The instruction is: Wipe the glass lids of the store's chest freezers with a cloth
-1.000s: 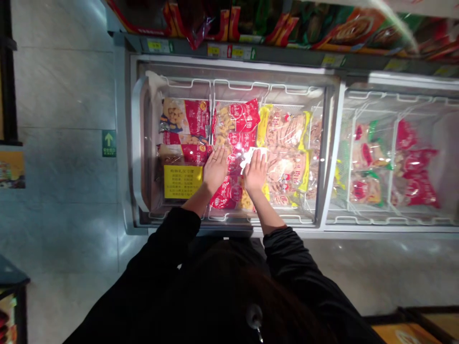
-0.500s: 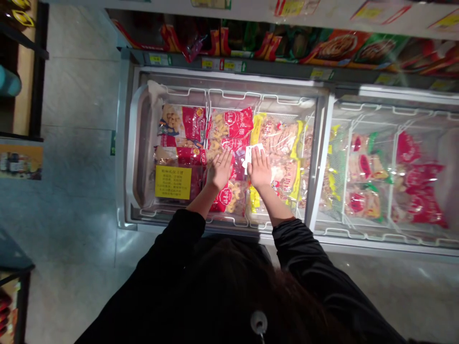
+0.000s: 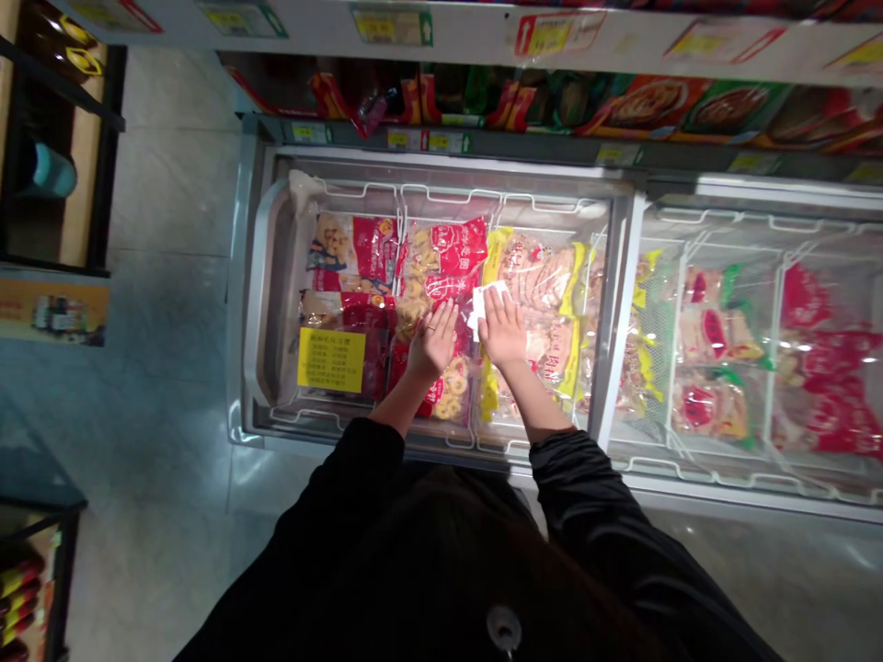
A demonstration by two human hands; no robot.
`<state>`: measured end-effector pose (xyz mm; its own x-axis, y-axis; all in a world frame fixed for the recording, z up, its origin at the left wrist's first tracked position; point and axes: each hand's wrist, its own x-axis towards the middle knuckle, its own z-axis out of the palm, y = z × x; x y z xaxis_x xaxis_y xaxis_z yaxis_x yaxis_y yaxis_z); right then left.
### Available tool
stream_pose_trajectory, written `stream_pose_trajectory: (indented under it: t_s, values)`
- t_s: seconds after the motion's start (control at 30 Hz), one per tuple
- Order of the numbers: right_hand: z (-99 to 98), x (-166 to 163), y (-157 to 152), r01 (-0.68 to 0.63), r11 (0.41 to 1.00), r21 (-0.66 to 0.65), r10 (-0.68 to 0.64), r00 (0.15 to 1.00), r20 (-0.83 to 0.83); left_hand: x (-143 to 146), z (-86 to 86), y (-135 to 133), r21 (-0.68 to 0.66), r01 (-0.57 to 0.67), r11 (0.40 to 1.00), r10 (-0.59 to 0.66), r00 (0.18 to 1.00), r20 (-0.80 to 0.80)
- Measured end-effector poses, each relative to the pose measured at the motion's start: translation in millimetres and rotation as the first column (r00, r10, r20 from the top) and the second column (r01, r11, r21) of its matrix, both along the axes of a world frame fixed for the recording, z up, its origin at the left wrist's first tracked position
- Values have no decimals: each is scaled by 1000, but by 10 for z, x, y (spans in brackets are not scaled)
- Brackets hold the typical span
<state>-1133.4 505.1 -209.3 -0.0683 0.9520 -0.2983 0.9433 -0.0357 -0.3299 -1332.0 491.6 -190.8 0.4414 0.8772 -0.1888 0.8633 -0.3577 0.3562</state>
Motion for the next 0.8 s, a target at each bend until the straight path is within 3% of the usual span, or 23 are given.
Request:
stream_pose_trajectory:
  t_s: [0.13,0.27,0.43,0.57,0.7,0.8]
  values:
    - [-28,143,-157,120,993,10,-121,991,52,-26,24,-21,44,17,999,-18,1000,19]
    - [-16,-57,-397,222,974,51,-223,974,25,-39,37,-32,49,32,998,-33,999,28]
    - [35,-287,-292,82,997,2,-82,996,-30,-52,111,-17,22,31,999,-31,1000,3]
    - [25,-34,-94,-6,1000,-8,5,999,-40,-29,163,10,22,51,998,-52,998,20]
    - [3,313,-145,150,989,14,-150,988,44,64,149,20,7,12,1000,-12,999,47]
    - [41,313,-338,199,980,1,-198,977,79,164,110,11,-10,-19,1000,19,998,52]
